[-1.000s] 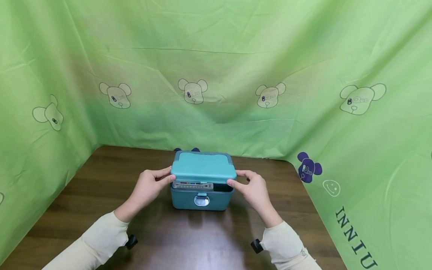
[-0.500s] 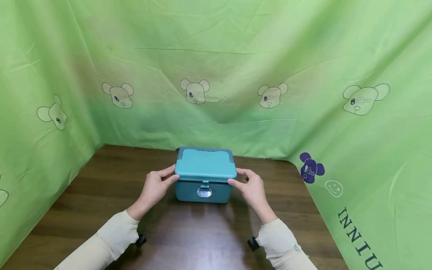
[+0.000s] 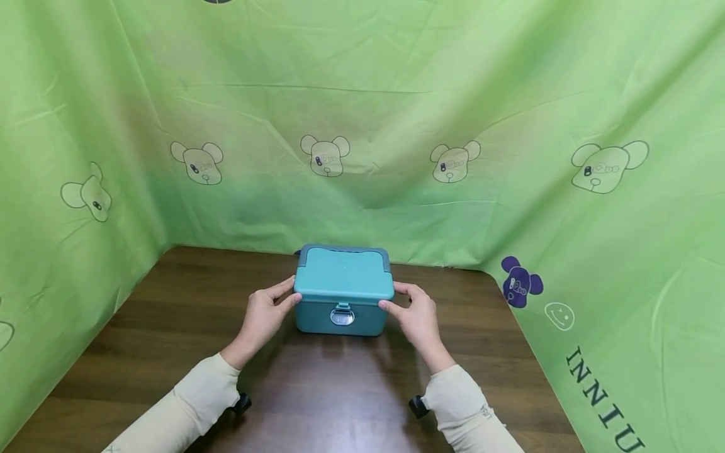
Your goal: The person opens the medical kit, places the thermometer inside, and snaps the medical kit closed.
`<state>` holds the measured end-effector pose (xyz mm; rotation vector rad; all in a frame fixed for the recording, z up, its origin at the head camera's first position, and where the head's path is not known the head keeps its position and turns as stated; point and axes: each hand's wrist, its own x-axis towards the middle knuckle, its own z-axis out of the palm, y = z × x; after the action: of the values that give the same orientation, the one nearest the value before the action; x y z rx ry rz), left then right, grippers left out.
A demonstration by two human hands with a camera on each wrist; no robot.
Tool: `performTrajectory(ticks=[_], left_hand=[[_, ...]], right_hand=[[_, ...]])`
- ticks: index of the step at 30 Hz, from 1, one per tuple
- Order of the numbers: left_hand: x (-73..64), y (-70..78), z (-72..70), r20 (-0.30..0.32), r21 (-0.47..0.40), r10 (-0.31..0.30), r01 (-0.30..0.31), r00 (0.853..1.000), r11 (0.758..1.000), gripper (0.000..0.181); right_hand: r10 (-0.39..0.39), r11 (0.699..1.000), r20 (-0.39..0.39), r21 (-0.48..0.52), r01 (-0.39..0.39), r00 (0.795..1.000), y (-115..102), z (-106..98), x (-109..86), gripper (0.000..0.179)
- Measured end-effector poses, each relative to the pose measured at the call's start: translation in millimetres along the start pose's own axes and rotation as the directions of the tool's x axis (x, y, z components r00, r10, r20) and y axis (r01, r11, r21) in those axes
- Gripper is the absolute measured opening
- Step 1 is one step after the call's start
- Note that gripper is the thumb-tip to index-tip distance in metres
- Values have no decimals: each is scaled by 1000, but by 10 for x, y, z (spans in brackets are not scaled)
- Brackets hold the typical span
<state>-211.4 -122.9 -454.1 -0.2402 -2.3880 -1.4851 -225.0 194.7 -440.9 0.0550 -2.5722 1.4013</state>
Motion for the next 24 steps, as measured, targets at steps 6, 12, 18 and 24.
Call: performTrajectory(ticks=[6,12,18,24], left_hand=[[-13,-8,27,25,-65,-26,27,999,998,49],[-26,-41,7,87,-79,-90,97,992,992,60],[-18,-82,58,136,-33,-163,169,977,985,73],[17,-139,147,144,14,-166,165,976,986,82]], right_hand=[[-41,998,-29,-38,40,999,35,-2,-37,53],[-133,983,-68,-136,123,989,43,51,-110,53],[-108,984,-120,-152,89,987,-37,88,-250,52],[-73,992,-214,-115,49,974,-153,141,-414,44]])
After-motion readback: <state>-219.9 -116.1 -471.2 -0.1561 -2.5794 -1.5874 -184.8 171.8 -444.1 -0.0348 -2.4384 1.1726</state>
